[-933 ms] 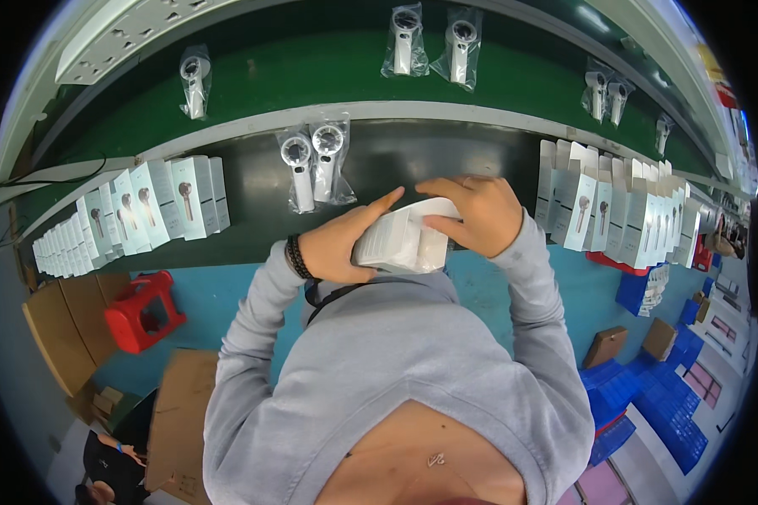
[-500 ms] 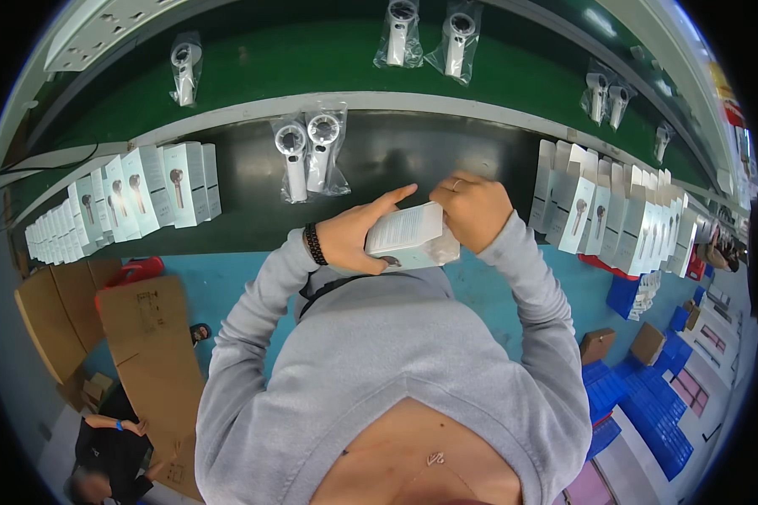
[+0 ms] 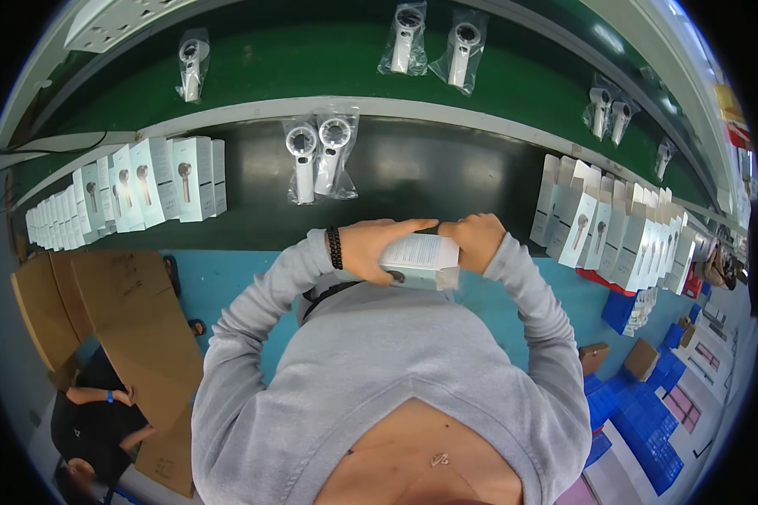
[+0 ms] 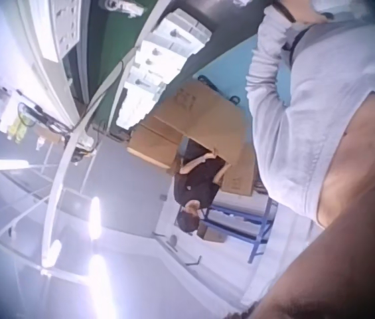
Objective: Packing individual handheld fans into their respective retail boxes on an assembly line.
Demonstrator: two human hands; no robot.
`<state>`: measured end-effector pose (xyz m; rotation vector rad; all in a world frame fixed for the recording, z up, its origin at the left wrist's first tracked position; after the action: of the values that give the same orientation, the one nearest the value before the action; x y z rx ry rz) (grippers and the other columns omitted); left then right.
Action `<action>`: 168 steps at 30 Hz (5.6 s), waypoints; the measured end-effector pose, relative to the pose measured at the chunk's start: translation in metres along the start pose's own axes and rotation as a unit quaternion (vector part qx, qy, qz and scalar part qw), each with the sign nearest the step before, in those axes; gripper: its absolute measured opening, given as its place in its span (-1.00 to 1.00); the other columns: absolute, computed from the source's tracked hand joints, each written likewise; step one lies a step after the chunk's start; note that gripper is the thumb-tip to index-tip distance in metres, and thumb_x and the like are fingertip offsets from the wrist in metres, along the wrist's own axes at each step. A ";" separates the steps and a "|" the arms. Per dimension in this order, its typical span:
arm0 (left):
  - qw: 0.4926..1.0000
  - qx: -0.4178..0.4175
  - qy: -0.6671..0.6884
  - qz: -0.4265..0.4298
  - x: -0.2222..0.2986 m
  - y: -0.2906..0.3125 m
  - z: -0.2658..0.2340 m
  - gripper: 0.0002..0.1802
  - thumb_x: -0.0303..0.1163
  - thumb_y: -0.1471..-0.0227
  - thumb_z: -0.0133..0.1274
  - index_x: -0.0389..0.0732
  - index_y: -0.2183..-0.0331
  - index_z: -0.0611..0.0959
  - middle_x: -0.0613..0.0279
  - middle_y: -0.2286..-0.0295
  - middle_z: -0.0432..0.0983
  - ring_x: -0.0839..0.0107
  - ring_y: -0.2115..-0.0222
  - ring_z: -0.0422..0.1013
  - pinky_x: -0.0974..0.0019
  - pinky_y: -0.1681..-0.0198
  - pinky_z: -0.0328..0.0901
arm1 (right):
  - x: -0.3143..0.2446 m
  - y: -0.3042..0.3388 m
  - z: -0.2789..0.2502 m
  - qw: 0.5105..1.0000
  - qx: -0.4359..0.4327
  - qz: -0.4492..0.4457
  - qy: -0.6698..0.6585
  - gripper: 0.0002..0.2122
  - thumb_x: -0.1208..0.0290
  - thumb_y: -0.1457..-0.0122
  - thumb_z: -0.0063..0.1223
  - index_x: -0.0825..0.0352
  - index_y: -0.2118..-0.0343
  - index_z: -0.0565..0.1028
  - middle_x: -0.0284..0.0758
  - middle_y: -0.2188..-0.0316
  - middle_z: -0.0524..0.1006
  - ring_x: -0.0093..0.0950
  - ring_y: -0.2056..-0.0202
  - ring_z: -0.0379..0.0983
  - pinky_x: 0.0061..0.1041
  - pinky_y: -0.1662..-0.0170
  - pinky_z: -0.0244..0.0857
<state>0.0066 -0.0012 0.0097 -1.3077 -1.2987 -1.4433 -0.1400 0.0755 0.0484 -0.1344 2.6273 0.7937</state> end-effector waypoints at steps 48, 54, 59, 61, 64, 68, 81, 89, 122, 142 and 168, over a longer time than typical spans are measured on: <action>0.915 0.387 -0.104 0.042 0.006 0.093 -0.059 -0.20 -0.21 0.17 0.18 -0.20 -0.08 0.20 -0.17 0.01 0.09 -0.12 0.11 0.26 0.08 0.07 0.22 | -0.081 -0.089 0.012 0.659 0.368 -0.065 -0.653 -0.70 0.42 -0.21 -0.15 0.43 0.02 0.35 -0.21 -0.01 0.31 -0.42 -0.03 0.23 -0.46 -0.06 0.11; 0.883 0.428 -0.174 0.077 -0.023 0.110 -0.062 -0.54 -0.21 0.03 0.06 -0.22 0.10 0.45 -0.03 0.05 0.18 0.05 0.20 0.36 0.20 0.17 0.28 | -0.079 -0.108 0.028 0.775 0.348 -0.075 -0.523 -0.76 0.40 -0.20 -0.15 0.39 0.14 0.44 -0.17 -0.01 0.27 -0.41 0.01 0.25 -0.46 -0.01 0.15; 0.871 0.484 -0.046 0.078 -0.024 0.114 -0.070 -0.73 -0.31 -0.08 -0.06 -0.27 0.23 0.54 0.07 0.06 0.21 0.24 0.19 0.36 0.31 0.19 0.28 | -0.086 -0.121 0.019 0.794 0.349 -0.045 -0.496 -0.83 0.48 -0.14 -0.09 0.41 0.25 0.45 -0.18 0.08 0.35 -0.43 0.09 0.31 -0.50 0.04 0.17; 0.851 0.509 0.113 0.062 -0.022 0.112 -0.069 -0.78 -0.45 -0.08 -0.07 -0.29 0.20 0.51 0.12 0.06 0.20 0.37 0.15 0.32 0.35 0.16 0.29 | -0.086 -0.130 0.023 0.800 0.347 -0.028 -0.488 -0.85 0.50 -0.12 -0.07 0.42 0.27 0.45 -0.18 0.12 0.37 -0.44 0.11 0.33 -0.52 0.06 0.18; 0.809 0.532 0.194 0.158 -0.031 0.114 -0.076 -0.48 -0.55 -0.05 -0.08 -0.20 -0.06 0.19 0.17 0.06 0.20 0.34 0.02 0.24 0.34 0.04 0.22 | -0.083 -0.136 0.028 0.774 0.381 -0.026 -0.505 -0.81 0.48 -0.05 0.05 0.36 0.25 0.45 -0.17 0.17 0.38 -0.38 0.18 0.39 -0.51 0.09 0.22; 0.782 0.608 0.051 0.123 -0.050 0.147 -0.156 -0.34 -0.49 0.05 0.08 -0.28 -0.06 0.15 0.08 0.06 0.20 0.27 0.10 0.26 0.25 0.04 0.21 | -0.076 -0.131 0.024 0.680 0.391 -0.034 -0.620 -0.62 0.48 -0.12 -0.01 0.41 -0.01 0.30 -0.28 0.11 0.39 -0.46 0.04 0.30 -0.53 -0.03 0.14; 0.602 0.668 -0.380 -0.217 -0.191 0.186 -0.524 -0.03 -0.25 0.28 0.25 -0.33 -0.09 0.09 -0.25 -0.03 0.10 -0.04 -0.02 0.13 0.17 -0.10 0.06 | -0.030 -0.097 0.028 0.732 0.433 0.118 -0.513 -0.64 0.48 -0.03 0.08 0.44 0.08 0.36 -0.26 0.16 0.36 -0.47 0.12 0.33 -0.55 0.06 0.21; 0.720 0.616 -0.303 -0.105 -0.188 0.073 -0.508 -0.05 -0.29 0.22 0.21 -0.40 -0.08 0.03 -0.23 0.00 0.15 0.02 0.00 0.17 0.22 -0.08 0.07 | -0.021 -0.104 0.023 0.717 0.462 0.156 -0.499 -0.66 0.45 -0.02 0.09 0.42 0.11 0.39 -0.27 0.17 0.36 -0.49 0.15 0.33 -0.55 0.11 0.23; 0.832 0.487 -0.213 -0.158 -0.078 -0.026 -0.131 -0.14 -0.38 0.26 0.27 -0.34 -0.06 0.20 -0.05 0.05 0.29 0.16 0.07 0.31 0.20 0.07 0.25 | 0.117 0.048 0.094 0.587 0.597 0.188 -0.513 -0.63 0.41 -0.02 0.13 0.37 0.08 0.40 -0.31 0.17 0.33 -0.50 0.19 0.35 -0.57 0.22 0.29; 0.637 0.678 -0.349 -0.115 -0.159 0.066 -0.241 -0.08 -0.46 0.15 0.00 -0.37 -0.15 -0.15 -0.29 -0.07 0.04 -0.09 -0.06 0.13 0.18 -0.10 0.07 | 0.123 0.004 0.058 0.656 0.540 0.175 -0.497 -0.63 0.43 0.00 0.14 0.32 0.08 0.42 -0.29 0.17 0.34 -0.48 0.20 0.36 -0.58 0.21 0.29; 0.752 0.586 -0.194 -0.232 -0.195 -0.131 -0.333 0.23 -0.35 0.31 0.24 -0.33 -0.16 -0.31 -0.21 -0.10 -0.01 0.03 -0.10 0.10 0.31 -0.15 0.00 | 0.115 0.023 0.061 0.672 0.559 0.197 -0.444 -0.65 0.42 0.03 0.15 0.34 0.15 0.42 -0.30 0.21 0.33 -0.47 0.18 0.34 -0.57 0.20 0.27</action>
<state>-0.1497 -0.3209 -0.1886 -0.3872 -2.3454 -0.3047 -0.2298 0.1305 -0.0314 0.9306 1.7054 -0.6562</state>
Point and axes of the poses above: each hand's wrist, its own y-axis away from the middle knuckle, its own z-axis out of the palm, x = y × z, the point moved 4 cm from there along -y, towards the middle knuckle
